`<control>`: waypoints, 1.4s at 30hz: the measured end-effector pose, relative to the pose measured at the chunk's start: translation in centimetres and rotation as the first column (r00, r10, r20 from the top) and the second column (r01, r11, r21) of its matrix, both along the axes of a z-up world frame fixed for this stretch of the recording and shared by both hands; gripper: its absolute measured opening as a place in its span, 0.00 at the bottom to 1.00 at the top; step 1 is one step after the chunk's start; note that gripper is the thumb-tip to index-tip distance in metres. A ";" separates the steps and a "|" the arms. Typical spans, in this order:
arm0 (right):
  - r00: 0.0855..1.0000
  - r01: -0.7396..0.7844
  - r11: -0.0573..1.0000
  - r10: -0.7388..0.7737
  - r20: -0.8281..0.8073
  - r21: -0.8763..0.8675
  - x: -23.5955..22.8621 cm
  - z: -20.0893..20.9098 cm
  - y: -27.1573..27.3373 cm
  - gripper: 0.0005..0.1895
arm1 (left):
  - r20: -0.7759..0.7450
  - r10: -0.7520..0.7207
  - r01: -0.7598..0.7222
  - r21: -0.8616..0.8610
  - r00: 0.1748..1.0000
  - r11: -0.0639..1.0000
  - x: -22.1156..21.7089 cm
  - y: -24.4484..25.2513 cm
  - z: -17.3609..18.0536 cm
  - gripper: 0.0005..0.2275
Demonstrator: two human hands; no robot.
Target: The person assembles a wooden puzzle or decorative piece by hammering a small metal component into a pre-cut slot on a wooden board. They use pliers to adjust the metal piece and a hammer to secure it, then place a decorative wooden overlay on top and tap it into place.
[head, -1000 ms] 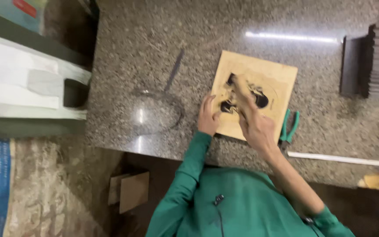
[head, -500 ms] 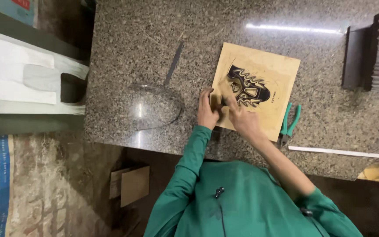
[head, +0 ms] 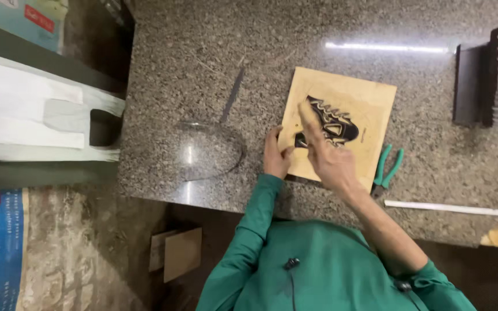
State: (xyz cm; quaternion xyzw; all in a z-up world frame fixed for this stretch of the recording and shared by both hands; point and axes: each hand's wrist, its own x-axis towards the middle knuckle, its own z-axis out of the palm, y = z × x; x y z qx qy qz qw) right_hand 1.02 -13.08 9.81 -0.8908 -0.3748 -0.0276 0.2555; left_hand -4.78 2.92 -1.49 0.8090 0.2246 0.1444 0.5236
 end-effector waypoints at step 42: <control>0.959 0.181 0.980 -0.195 -0.206 -0.086 0.4 0.1 -2.7 0.32 | 0.139 0.121 -0.136 0.104 0.983 0.985 -1.6 -0.6 1.3 0.17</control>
